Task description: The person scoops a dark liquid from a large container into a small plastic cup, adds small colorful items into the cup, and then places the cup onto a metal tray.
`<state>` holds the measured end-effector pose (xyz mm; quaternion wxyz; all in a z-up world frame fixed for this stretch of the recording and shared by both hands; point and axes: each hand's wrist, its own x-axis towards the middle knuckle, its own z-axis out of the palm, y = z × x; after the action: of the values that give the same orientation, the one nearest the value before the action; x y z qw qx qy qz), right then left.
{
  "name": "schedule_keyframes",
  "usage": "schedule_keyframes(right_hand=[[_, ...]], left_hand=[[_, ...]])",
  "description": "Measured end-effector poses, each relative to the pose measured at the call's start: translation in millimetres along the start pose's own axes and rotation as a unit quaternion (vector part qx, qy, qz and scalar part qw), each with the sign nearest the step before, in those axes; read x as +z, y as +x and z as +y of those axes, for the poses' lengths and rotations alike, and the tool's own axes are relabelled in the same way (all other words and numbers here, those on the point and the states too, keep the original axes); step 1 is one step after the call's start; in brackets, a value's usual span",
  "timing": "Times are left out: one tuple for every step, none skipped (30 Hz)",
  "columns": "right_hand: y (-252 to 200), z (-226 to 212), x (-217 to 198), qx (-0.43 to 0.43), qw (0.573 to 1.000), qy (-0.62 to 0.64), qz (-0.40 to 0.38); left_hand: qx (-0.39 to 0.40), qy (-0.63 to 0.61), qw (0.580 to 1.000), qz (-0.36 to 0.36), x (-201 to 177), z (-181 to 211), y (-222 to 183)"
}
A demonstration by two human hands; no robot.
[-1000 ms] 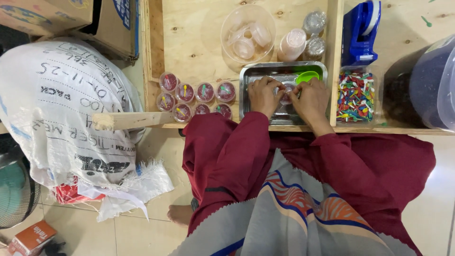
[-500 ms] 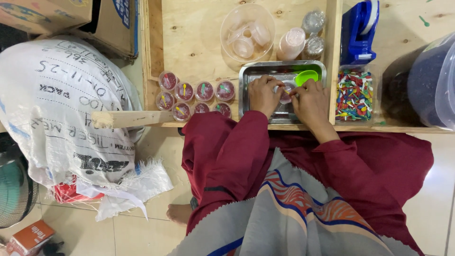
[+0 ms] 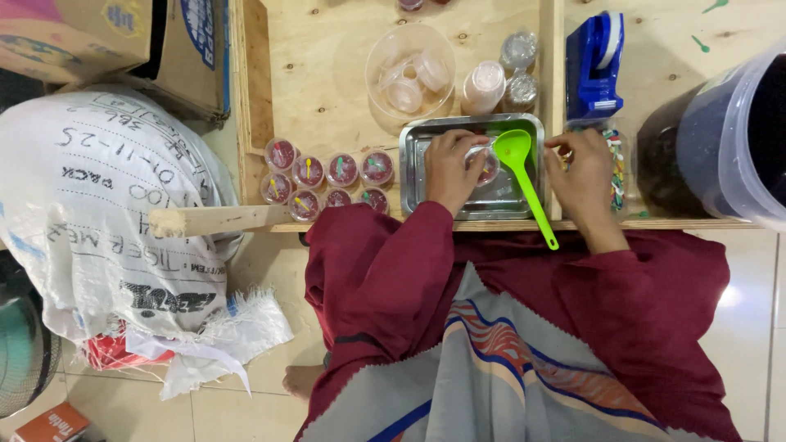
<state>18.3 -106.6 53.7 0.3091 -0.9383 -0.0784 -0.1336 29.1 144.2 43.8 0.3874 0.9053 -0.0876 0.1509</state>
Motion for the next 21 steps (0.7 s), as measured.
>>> schedule_keyframes(right_hand=[[4,7,-11,0.001,1.000,-0.001,0.003],[7,13,-22,0.037,0.999,0.023,0.026],[10,20,-33,0.073,0.995,0.047,0.050],[18,19,-40,0.075,0.995,0.046,0.051],[26,17,-48,0.125,0.990,0.050,0.046],[33,15,-55,0.174,0.982,0.055,0.040],[37,25,-50,0.175,0.982,0.055,0.042],[40,36,-45,0.157,0.985,0.062,0.035],[44,46,-41,0.139,0.988,0.068,0.028],[45,62,-30,0.141,0.987,0.068,0.029],[46,78,-20,0.117,0.991,0.032,0.054],[48,94,-10,0.091,0.993,-0.005,0.079],[51,91,-10,0.093,0.992,-0.006,0.081],[55,87,-10,0.108,0.992,-0.019,0.060],[60,84,-10,0.122,0.991,-0.032,0.038],[61,83,-9,0.124,0.991,-0.032,0.039],[62,82,-8,0.128,0.990,-0.030,0.045],[64,81,-6,0.132,0.990,-0.028,0.050],[65,83,-6,0.132,0.990,-0.027,0.051],[66,84,-5,0.139,0.988,-0.024,0.062],[66,86,-5,0.146,0.986,-0.020,0.073]], left_hand=[[0.003,-0.001,1.000,-0.001,2,7,4],[0.036,-0.016,0.999,0.004,4,14,6],[0.070,-0.031,0.997,0.009,6,21,9],[0.072,-0.031,0.997,0.008,15,27,11],[0.097,-0.007,0.995,-0.013,25,33,13],[0.121,0.017,0.992,-0.034,34,39,14],[0.123,0.017,0.992,-0.035,44,43,15],[0.136,0.029,0.989,-0.045,55,48,15],[0.148,0.042,0.987,-0.055,65,53,15],[0.149,0.042,0.986,-0.057,80,51,15],[0.153,0.043,0.986,-0.056,94,50,14],[0.157,0.044,0.985,-0.055,109,48,14],[0.159,0.042,0.985,-0.056,118,48,15],[0.155,0.057,0.985,-0.059,127,47,16],[0.150,0.072,0.984,-0.062,136,46,17],[0.151,0.072,0.984,-0.064,136,49,20],[0.143,0.077,0.984,-0.068,137,51,22],[0.134,0.083,0.985,-0.072,137,54,25],[0.135,0.083,0.985,-0.072,140,52,27],[0.129,0.091,0.984,-0.084,142,51,28],[0.124,0.099,0.983,-0.096,145,50,28]])
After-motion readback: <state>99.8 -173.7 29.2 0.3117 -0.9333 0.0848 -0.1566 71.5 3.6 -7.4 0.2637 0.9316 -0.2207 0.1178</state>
